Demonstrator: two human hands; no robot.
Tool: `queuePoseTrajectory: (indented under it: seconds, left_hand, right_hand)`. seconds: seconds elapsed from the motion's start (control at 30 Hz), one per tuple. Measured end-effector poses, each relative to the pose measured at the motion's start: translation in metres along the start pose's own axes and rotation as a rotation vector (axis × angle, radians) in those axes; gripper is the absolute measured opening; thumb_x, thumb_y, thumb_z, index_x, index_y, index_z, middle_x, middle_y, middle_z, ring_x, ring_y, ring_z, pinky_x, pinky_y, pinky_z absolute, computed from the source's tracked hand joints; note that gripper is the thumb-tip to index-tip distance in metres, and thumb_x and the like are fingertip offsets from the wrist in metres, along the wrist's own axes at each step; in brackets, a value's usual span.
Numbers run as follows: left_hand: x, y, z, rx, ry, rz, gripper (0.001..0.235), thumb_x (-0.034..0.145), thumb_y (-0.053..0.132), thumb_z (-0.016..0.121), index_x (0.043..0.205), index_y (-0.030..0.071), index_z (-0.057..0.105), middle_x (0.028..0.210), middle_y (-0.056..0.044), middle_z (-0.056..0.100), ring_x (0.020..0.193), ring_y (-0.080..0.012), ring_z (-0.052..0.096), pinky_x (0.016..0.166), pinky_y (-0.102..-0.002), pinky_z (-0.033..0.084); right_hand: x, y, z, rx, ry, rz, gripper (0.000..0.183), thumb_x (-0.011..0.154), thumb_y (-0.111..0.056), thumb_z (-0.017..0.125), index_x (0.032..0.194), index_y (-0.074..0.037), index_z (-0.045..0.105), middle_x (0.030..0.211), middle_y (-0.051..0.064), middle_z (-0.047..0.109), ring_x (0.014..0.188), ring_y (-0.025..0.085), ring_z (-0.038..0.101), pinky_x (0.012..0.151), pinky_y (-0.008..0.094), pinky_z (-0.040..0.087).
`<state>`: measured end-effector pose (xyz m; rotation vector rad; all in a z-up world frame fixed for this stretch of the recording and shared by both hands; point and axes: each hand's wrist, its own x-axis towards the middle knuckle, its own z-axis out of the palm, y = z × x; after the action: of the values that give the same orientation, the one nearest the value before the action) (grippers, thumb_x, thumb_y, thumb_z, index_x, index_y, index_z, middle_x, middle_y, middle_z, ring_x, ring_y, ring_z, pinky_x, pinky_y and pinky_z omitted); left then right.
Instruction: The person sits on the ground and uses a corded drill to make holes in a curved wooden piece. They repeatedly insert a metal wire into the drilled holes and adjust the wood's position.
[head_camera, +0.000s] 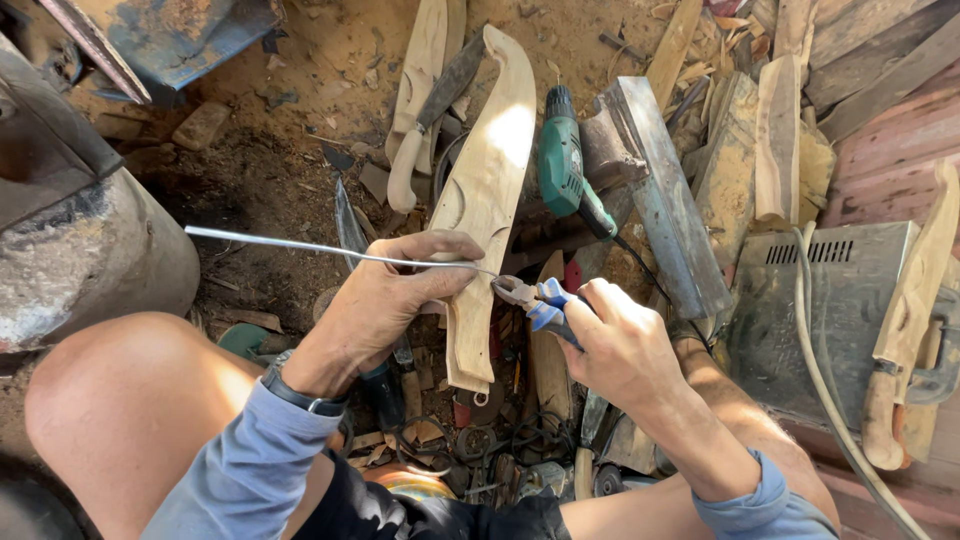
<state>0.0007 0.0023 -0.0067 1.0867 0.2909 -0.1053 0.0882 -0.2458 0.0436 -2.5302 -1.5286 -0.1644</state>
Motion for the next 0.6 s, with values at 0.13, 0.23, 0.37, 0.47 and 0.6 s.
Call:
queuePoseTrajectory:
  seconds: [0.13, 0.23, 0.37, 0.47, 0.6]
  left_hand:
    - [-0.003, 0.004, -0.004, -0.036, -0.081, -0.068, 0.044, 0.084, 0.013, 0.077, 0.127, 0.007, 0.069, 0.102, -0.002, 0.07, 0.088, -0.0098, 0.063, 0.076, -0.026, 0.054]
    - [-0.006, 0.004, -0.002, 0.146, -0.054, -0.043, 0.045, 0.074, 0.013, 0.082, 0.117, 0.01, 0.07, 0.111, 0.005, 0.067, 0.097, -0.0067, 0.068, 0.085, -0.023, 0.057]
    - [-0.005, -0.013, 0.011, 0.318, 0.01, 0.053, 0.027, 0.084, 0.017, 0.083, 0.103, -0.002, 0.079, 0.096, -0.009, 0.073, 0.09, -0.0147, 0.066, 0.086, -0.028, 0.052]
    - [-0.004, -0.026, 0.013, 0.233, 0.146, 0.082, 0.026, 0.089, 0.018, 0.077, 0.103, -0.003, 0.078, 0.104, -0.005, 0.069, 0.092, -0.0133, 0.067, 0.082, -0.027, 0.054]
    - [0.003, -0.027, 0.002, 0.136, 0.163, 0.066, 0.024, 0.092, 0.016, 0.074, 0.103, -0.004, 0.078, 0.099, -0.003, 0.071, 0.089, -0.0108, 0.066, 0.08, -0.024, 0.054]
  right_hand:
    - [-0.005, -0.001, 0.007, 0.043, -0.03, -0.036, 0.036, 0.062, -0.002, 0.081, 0.092, -0.002, 0.06, 0.084, 0.011, 0.052, 0.073, 0.028, 0.06, 0.059, 0.037, 0.053]
    - [-0.007, -0.001, 0.011, 0.052, -0.04, -0.055, 0.033, 0.064, -0.001, 0.081, 0.089, -0.003, 0.059, 0.082, 0.011, 0.051, 0.072, 0.027, 0.059, 0.058, 0.037, 0.052]
    - [-0.007, -0.006, 0.016, 0.053, -0.034, -0.09, 0.032, 0.065, -0.002, 0.08, 0.09, -0.003, 0.06, 0.081, 0.01, 0.05, 0.072, 0.027, 0.059, 0.057, 0.037, 0.052]
    - [-0.008, -0.012, 0.017, 0.058, -0.061, -0.052, 0.034, 0.064, -0.005, 0.08, 0.091, -0.002, 0.06, 0.083, 0.011, 0.053, 0.076, 0.03, 0.061, 0.062, 0.039, 0.053]
    - [-0.007, 0.004, 0.015, 0.162, -0.097, 0.278, 0.029, 0.084, -0.022, 0.084, 0.091, -0.003, 0.063, 0.084, 0.014, 0.058, 0.076, 0.034, 0.061, 0.064, 0.045, 0.05]
